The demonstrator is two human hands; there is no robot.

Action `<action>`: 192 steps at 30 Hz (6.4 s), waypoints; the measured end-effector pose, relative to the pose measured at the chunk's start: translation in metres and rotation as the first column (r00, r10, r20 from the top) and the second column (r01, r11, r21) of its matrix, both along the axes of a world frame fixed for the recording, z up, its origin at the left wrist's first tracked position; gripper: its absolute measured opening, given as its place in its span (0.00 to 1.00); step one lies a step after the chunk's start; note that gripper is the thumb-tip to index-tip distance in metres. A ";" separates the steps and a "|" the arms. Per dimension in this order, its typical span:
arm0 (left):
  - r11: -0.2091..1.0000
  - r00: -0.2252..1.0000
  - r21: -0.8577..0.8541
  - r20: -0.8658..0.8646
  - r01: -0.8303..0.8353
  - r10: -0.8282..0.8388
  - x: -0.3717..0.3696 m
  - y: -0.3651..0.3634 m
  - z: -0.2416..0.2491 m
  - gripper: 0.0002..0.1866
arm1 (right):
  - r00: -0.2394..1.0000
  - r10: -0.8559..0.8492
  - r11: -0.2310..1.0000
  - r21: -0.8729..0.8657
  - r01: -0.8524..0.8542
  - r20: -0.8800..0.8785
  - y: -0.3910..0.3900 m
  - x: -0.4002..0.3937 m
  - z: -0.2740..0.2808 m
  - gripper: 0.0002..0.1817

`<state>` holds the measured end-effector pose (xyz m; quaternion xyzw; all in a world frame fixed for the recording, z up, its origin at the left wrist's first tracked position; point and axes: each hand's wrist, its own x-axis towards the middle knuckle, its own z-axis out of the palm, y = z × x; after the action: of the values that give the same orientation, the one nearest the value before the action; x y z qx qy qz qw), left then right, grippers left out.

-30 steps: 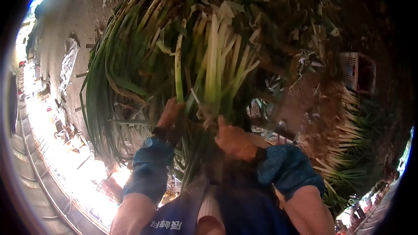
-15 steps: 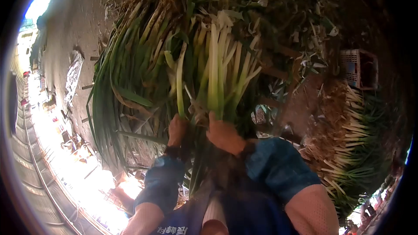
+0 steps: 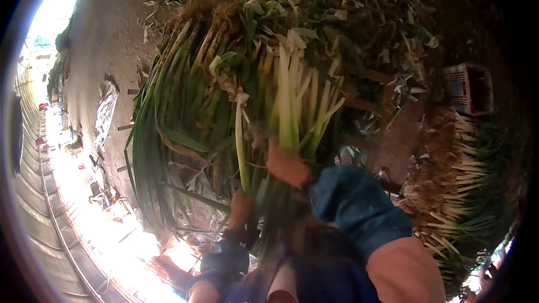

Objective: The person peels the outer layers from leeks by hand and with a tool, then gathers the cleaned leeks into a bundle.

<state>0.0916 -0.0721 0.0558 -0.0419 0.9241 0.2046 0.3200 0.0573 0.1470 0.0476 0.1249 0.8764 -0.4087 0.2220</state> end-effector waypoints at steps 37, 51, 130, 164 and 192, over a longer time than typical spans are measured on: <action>0.834 0.692 -0.551 -0.612 -0.026 -0.382 -0.305 -0.072 0.055 0.44 | 0.975 0.002 0.973 0.223 -0.053 0.222 0.077 0.023 0.014 0.41; 0.993 0.963 0.066 -0.243 -0.100 0.113 -0.157 -0.062 0.003 0.24 | 0.999 0.032 0.998 0.055 -0.033 0.012 0.020 0.042 0.042 0.38; 0.200 0.638 0.615 0.667 -0.763 0.384 -0.029 0.027 0.041 0.28 | 0.977 0.214 0.977 0.028 -0.213 -0.026 -0.012 0.000 0.036 0.35; 0.937 0.933 0.245 -0.319 0.250 -0.166 -0.047 0.089 -0.020 0.26 | 0.990 0.125 0.980 0.149 -0.134 0.070 0.072 0.045 0.006 0.39; 0.677 0.999 0.734 -0.045 0.046 -0.020 -0.123 0.022 -0.025 0.12 | 0.977 0.165 0.981 -0.123 -0.148 0.137 0.003 0.078 0.090 0.39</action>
<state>-0.0309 -0.0501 0.0311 0.1101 0.7701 0.5530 0.2983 0.1356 0.1502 0.1373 0.0725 0.8406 -0.4280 0.3241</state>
